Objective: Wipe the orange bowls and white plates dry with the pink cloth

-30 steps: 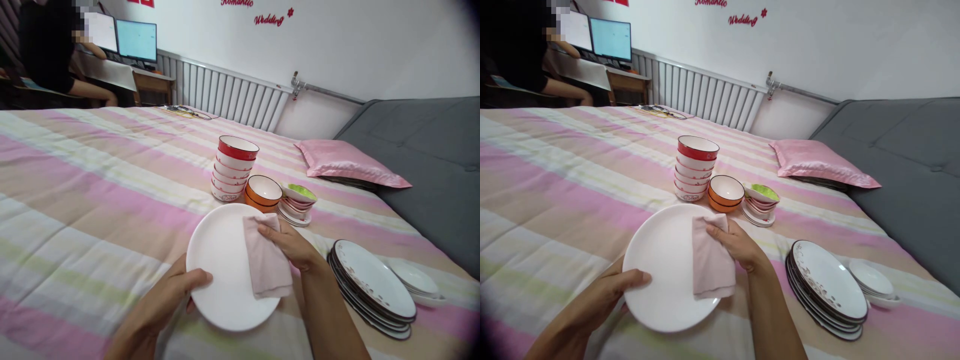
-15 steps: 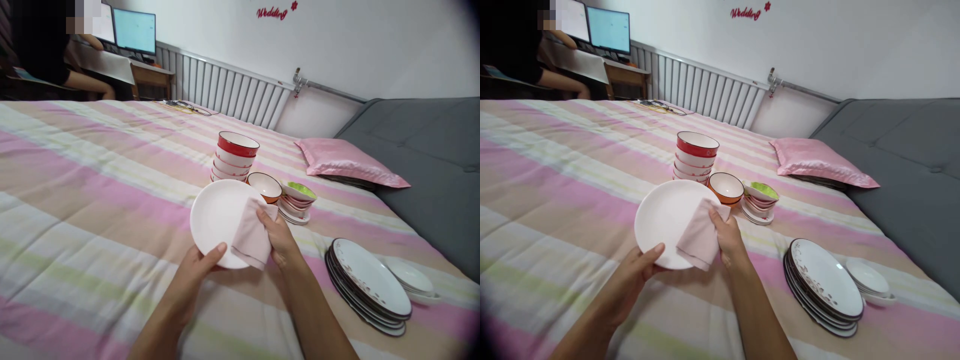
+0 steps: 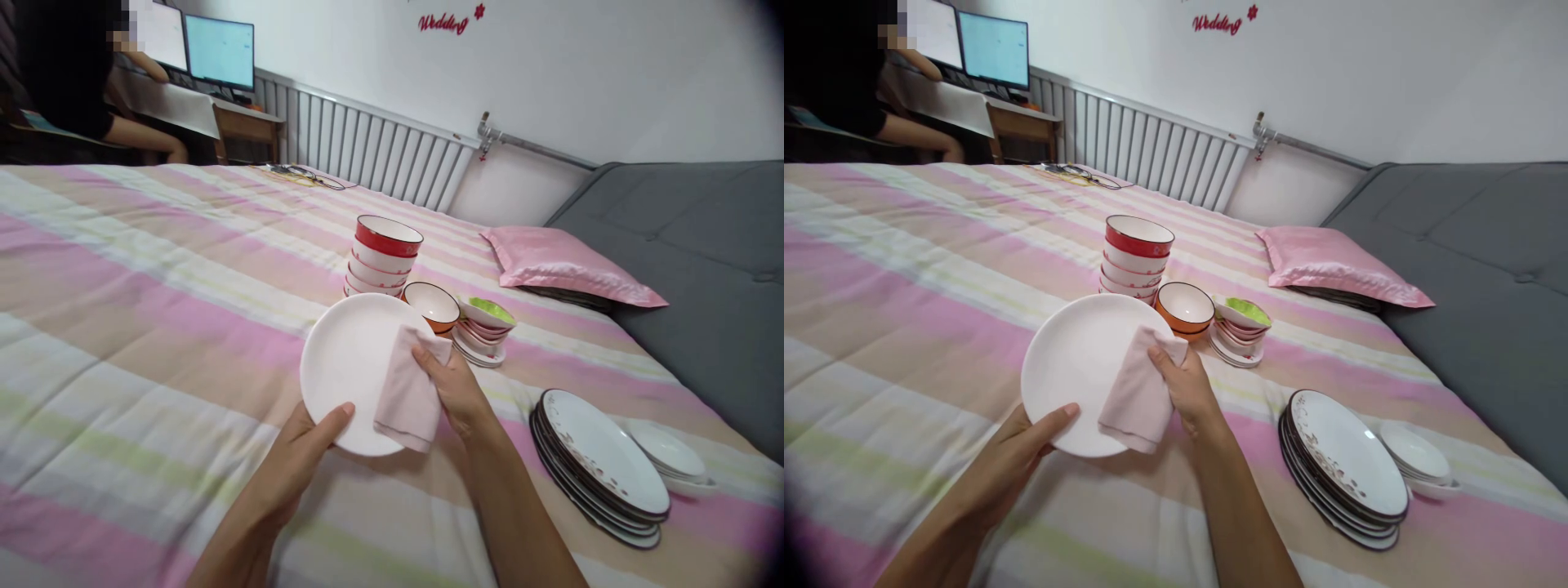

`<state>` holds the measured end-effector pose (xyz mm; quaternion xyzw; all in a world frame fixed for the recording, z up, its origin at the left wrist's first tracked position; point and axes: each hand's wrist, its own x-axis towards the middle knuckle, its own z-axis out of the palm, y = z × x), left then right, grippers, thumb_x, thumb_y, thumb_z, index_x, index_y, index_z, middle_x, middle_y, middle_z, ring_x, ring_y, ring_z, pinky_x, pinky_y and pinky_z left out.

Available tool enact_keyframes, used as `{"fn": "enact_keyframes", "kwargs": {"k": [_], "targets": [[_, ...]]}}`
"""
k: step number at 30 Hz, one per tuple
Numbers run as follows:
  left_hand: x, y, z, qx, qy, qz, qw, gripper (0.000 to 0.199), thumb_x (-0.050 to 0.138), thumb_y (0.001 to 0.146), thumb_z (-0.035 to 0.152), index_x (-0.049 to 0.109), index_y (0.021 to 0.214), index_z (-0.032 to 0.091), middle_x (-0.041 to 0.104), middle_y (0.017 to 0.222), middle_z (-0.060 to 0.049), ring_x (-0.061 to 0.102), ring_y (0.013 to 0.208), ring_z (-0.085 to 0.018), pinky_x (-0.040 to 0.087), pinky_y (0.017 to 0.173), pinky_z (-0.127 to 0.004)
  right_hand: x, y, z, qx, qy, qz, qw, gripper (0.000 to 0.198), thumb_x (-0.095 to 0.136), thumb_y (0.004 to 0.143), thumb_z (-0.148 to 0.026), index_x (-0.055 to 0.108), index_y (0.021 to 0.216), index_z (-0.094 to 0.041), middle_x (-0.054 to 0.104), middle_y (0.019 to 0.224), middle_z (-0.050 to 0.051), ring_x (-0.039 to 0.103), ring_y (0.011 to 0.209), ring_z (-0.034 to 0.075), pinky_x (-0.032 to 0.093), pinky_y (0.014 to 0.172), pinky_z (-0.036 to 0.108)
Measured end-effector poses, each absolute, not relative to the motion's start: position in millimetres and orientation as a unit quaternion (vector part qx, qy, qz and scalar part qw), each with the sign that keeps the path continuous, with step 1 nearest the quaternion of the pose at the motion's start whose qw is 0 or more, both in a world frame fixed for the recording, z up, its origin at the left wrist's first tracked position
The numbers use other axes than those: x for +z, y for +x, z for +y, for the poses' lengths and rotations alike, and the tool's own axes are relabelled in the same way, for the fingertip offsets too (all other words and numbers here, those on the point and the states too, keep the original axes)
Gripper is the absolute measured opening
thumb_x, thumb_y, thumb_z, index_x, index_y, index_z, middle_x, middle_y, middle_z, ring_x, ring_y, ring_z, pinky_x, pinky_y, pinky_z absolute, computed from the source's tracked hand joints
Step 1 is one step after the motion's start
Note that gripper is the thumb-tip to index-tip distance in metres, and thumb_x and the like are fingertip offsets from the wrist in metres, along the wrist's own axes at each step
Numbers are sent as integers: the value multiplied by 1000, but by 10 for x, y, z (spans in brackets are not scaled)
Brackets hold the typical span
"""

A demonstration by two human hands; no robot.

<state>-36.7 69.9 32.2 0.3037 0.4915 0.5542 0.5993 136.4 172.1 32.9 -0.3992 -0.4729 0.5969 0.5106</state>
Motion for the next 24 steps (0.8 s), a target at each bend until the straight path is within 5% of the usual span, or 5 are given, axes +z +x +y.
{"fn": "enact_keyframes", "kwargs": {"k": [14,20,24], "targets": [[355,-586,622,446,347,474,675,57,72,71,32,60,124,14,71,112,-10,66,97,-28,51,82,-32,444,1587,1685,615,-375,-586,371,31,72,78,-39,71,103,-20,72,107,4,65,99,21,49,85,29],[358,-419,694,530,252,490,645,57,67,71,50,67,113,12,75,99,-11,67,91,-30,51,74,-32,350,1447,1735,661,-392,-443,461,36,79,69,-36,70,99,-19,76,94,4,70,85,20,53,81,32],[387,-207,719,575,260,449,633,54,70,71,46,68,109,9,74,101,-12,67,95,-31,53,77,-33,310,1309,1727,648,-402,-362,536,39,82,64,-36,69,96,-18,76,87,4,71,82,22,54,81,34]]}}
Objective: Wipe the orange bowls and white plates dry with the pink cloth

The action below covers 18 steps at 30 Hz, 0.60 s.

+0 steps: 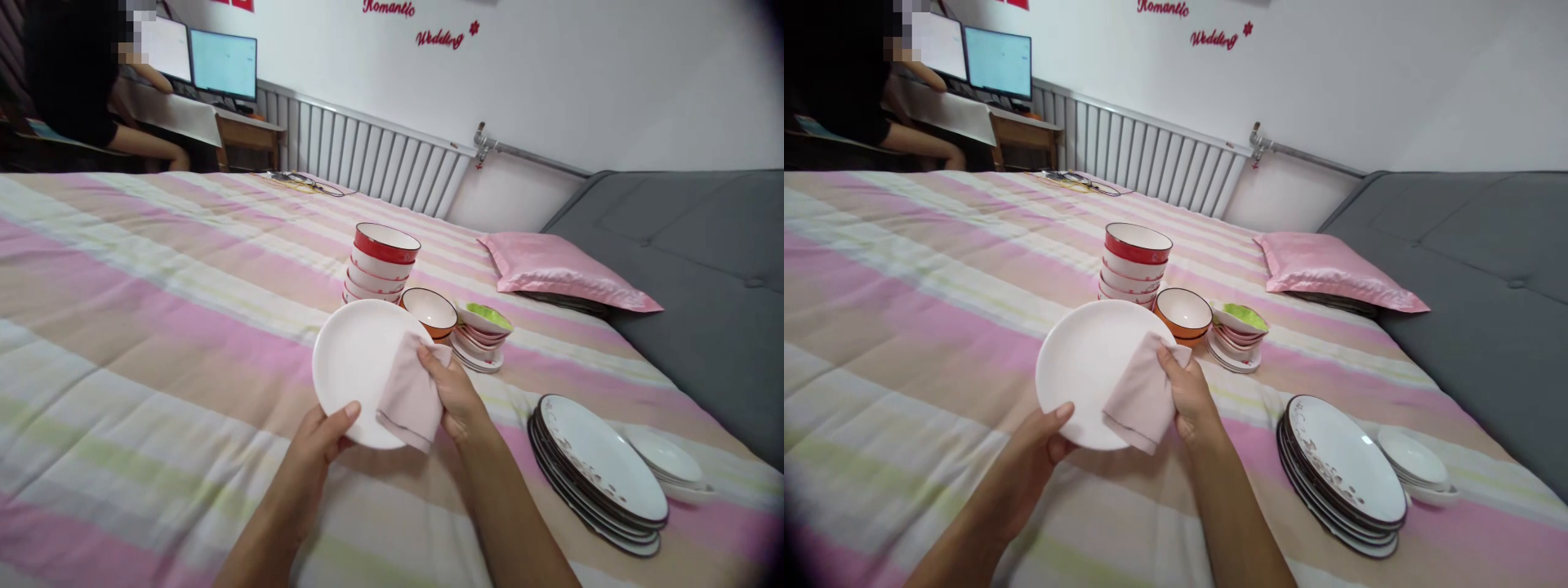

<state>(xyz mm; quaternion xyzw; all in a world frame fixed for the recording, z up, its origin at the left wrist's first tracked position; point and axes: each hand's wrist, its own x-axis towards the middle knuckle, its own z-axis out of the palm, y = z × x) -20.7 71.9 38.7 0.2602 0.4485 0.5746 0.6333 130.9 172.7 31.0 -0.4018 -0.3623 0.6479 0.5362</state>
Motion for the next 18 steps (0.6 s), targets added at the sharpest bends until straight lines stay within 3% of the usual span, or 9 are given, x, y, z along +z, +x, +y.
{"fn": "enact_keyframes", "kwargs": {"k": [9,18], "targets": [[364,-59,760,639,174,522,538,59,61,82,49,54,131,18,64,126,-12,60,113,-28,47,97,-37,264,1076,1566,619,-410,-377,554,46,78,68,-39,65,105,-15,73,106,8,67,99,24,52,88,35],[361,-72,736,652,233,469,548,65,70,76,43,52,133,19,63,127,-10,59,114,-27,49,93,-35,321,1190,1601,567,-400,-454,559,40,73,74,-40,65,107,-18,71,110,7,65,102,24,51,87,35]]}}
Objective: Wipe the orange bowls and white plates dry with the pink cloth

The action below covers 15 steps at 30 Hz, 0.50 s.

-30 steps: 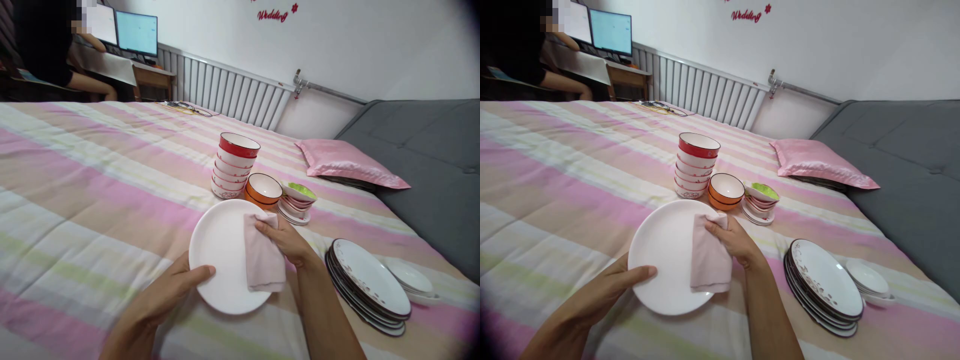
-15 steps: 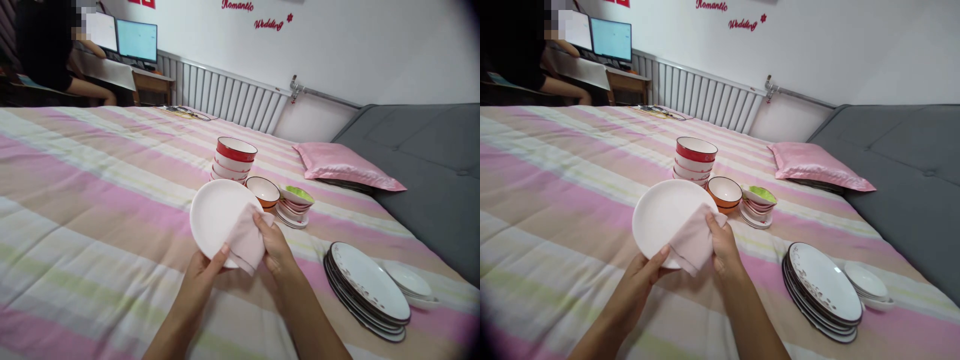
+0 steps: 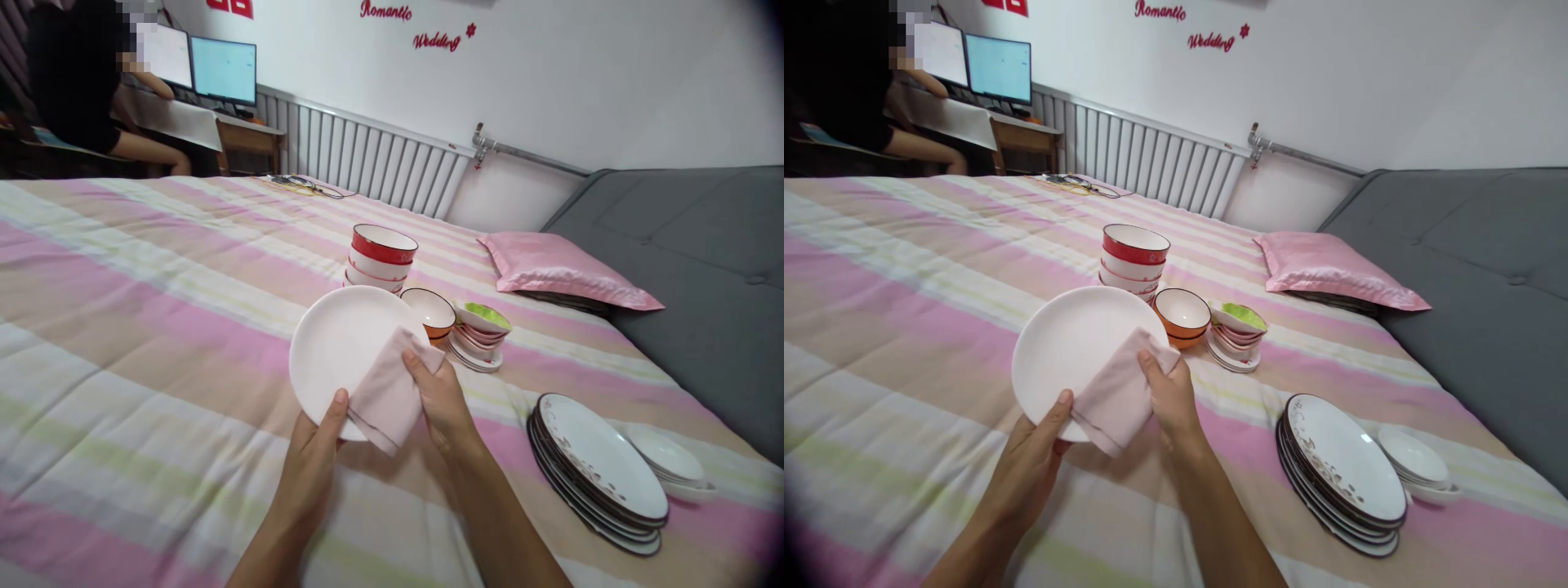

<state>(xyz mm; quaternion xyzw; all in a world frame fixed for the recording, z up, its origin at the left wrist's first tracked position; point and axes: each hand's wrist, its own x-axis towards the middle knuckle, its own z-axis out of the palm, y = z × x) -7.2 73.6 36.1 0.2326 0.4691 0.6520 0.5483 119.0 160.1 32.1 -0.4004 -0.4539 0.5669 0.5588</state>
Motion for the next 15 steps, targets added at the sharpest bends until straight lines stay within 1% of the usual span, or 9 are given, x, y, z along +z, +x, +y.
{"fn": "enact_keyframes", "kwargs": {"k": [4,6,10,12,15], "targets": [[347,-112,724,641,267,477,539,65,67,78,44,50,135,16,64,126,-11,57,117,-27,47,95,-33,373,1284,1648,552,-382,-479,565,36,72,76,-39,66,105,-20,70,112,4,64,103,22,49,89,33],[333,-119,716,637,269,483,537,66,67,78,46,51,134,14,65,124,-12,58,115,-28,48,94,-34,390,1358,1691,547,-386,-490,558,36,73,76,-40,66,105,-21,71,108,3,64,101,21,48,89,33],[311,-140,694,590,297,497,563,63,66,78,48,56,127,10,71,111,-14,64,103,-30,51,81,-34,426,1537,1754,547,-396,-523,520,39,74,75,-42,66,106,-19,72,94,2,65,89,19,48,84,32],[314,-159,686,561,306,502,583,60,65,79,47,58,125,10,72,106,-14,65,97,-30,51,76,-33,454,1624,1761,552,-404,-539,492,39,74,74,-43,65,105,-19,72,92,2,64,87,19,48,80,30],[338,-193,679,524,312,492,622,55,66,78,45,62,121,11,74,102,-13,67,90,-29,52,72,-33,498,1736,1756,547,-415,-572,449,38,73,75,-44,65,102,-19,70,94,3,62,86,19,47,76,28]]}}
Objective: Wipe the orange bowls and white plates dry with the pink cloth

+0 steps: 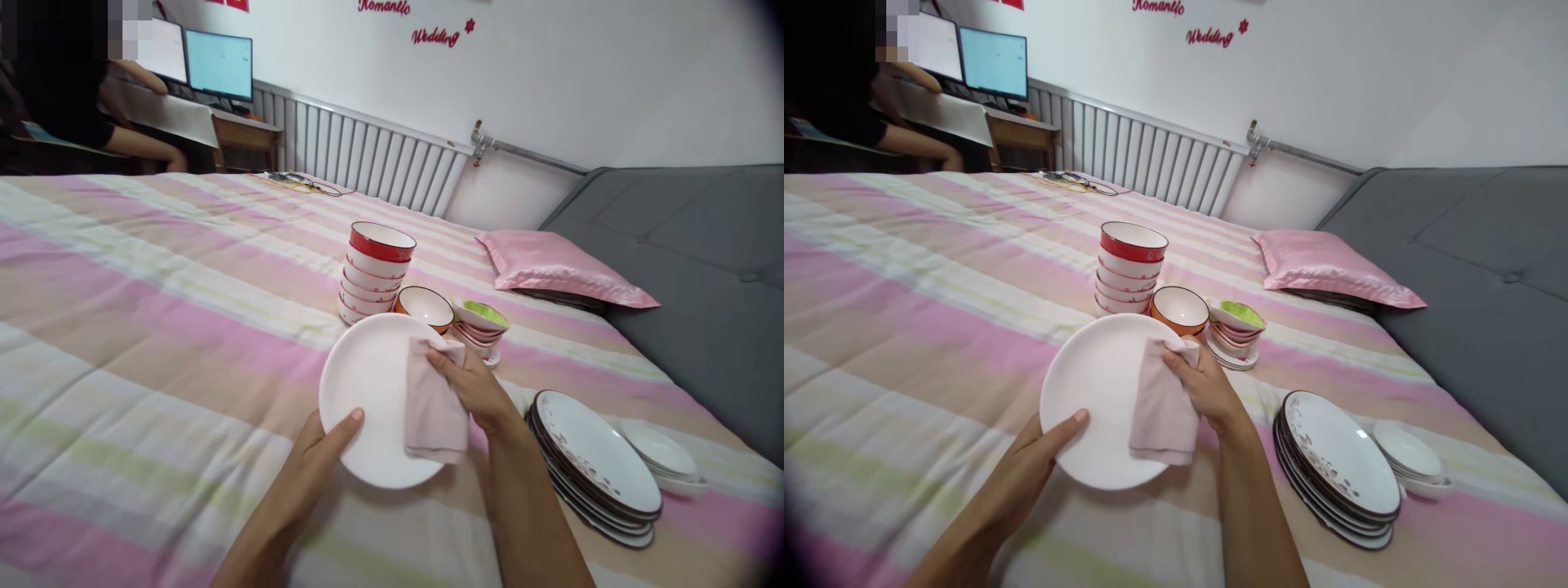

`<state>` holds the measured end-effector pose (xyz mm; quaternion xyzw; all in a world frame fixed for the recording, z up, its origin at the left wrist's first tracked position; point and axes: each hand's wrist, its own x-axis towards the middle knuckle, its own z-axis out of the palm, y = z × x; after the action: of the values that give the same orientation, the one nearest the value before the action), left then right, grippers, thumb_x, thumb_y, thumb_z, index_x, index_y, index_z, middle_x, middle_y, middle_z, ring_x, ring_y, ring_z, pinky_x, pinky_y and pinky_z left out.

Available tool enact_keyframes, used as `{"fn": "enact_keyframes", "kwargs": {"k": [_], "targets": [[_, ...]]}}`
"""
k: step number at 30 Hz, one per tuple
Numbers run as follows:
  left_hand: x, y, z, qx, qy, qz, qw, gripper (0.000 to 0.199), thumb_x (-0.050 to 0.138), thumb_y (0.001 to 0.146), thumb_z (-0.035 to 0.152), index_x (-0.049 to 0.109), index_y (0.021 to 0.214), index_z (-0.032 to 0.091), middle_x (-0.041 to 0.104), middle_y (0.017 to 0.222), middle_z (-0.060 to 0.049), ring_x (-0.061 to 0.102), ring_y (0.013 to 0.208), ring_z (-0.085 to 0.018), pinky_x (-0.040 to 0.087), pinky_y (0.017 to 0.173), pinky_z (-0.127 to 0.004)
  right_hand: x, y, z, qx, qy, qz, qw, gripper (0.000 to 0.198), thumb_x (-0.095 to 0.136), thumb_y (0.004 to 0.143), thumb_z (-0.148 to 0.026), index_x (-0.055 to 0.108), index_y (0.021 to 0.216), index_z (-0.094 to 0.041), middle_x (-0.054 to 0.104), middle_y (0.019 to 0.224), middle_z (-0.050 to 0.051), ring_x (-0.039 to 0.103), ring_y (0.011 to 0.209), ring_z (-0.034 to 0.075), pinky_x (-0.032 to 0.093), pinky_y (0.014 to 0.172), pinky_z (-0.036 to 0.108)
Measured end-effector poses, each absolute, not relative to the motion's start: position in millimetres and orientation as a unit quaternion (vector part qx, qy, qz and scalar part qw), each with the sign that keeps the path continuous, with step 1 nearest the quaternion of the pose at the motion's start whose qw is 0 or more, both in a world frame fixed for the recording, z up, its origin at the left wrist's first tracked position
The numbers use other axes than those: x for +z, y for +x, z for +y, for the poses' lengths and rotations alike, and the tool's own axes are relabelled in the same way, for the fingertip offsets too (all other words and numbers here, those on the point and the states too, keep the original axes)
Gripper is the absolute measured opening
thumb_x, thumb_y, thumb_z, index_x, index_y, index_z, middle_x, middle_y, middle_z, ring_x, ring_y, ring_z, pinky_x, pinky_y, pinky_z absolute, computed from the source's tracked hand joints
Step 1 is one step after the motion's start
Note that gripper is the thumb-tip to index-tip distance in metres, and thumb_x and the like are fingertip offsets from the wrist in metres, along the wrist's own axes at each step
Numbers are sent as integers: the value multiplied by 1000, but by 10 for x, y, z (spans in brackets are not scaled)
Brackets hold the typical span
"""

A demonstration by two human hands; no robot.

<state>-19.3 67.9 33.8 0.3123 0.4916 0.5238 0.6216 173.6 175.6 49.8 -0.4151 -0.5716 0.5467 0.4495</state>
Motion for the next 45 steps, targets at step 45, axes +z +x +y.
{"fn": "enact_keyframes", "kwargs": {"k": [45], "targets": [[379,-213,695,541,259,501,624,54,58,56,15,65,109,9,72,68,-4,62,60,-21,42,52,-26,458,1647,1757,478,-487,-612,399,42,63,76,-58,64,85,-17,69,80,4,63,76,21,49,70,32]]}}
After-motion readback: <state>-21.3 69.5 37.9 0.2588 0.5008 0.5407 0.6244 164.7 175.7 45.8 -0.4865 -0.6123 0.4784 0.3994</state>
